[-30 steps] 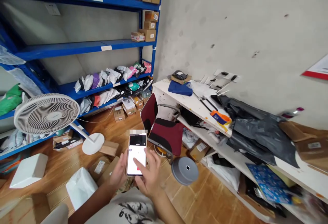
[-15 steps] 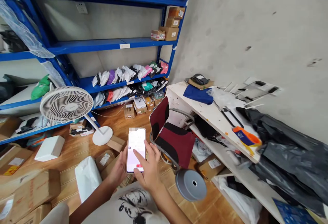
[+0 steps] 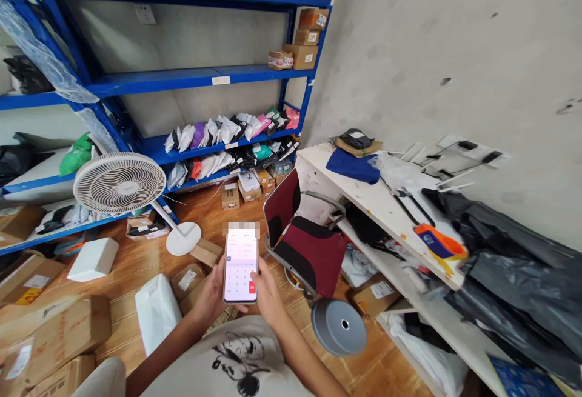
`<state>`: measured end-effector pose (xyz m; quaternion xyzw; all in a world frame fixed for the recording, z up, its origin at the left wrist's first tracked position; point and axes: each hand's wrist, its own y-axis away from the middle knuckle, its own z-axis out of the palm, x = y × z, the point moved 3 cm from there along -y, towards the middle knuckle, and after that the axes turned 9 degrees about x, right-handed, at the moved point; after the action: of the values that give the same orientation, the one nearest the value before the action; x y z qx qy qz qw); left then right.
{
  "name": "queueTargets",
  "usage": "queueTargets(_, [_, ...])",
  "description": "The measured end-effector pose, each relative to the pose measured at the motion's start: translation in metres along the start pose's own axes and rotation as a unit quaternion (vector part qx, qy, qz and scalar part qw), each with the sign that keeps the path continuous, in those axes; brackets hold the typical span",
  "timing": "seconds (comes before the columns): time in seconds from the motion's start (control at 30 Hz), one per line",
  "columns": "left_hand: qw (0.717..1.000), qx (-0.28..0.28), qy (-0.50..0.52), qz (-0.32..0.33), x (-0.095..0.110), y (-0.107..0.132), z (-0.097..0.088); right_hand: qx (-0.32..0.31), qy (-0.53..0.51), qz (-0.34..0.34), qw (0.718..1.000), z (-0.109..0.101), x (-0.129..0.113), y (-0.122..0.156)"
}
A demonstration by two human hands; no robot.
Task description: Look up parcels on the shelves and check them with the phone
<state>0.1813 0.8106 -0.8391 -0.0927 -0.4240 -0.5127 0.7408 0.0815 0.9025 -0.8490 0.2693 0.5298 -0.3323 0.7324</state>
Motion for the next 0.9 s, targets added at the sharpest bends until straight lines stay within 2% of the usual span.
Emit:
queueTargets(0.3, [0.999,0.011,0.036,-0.013,-0.001,0.001,0.003,-0.013,0.011,-0.012,1.0,0.002,0.0,0.0])
queueTargets(0.5, [0.999,-0.017,0.019,-0.029,0.004,0.003,0.003,-0.038,-0.007,0.007,0.999,0.001,-0.007,-0.001])
queueTargets(0.73, [0.998,-0.047,0.021,-0.021,0.014,0.0,0.002,-0.018,-0.011,0.018,1.0,0.006,-0.012,-0.008])
queueTargets(0.9, [0.998,-0.039,0.028,-0.027,0.02,-0.003,-0.003,-0.034,-0.009,0.041,0.999,0.014,-0.009,-0.014])
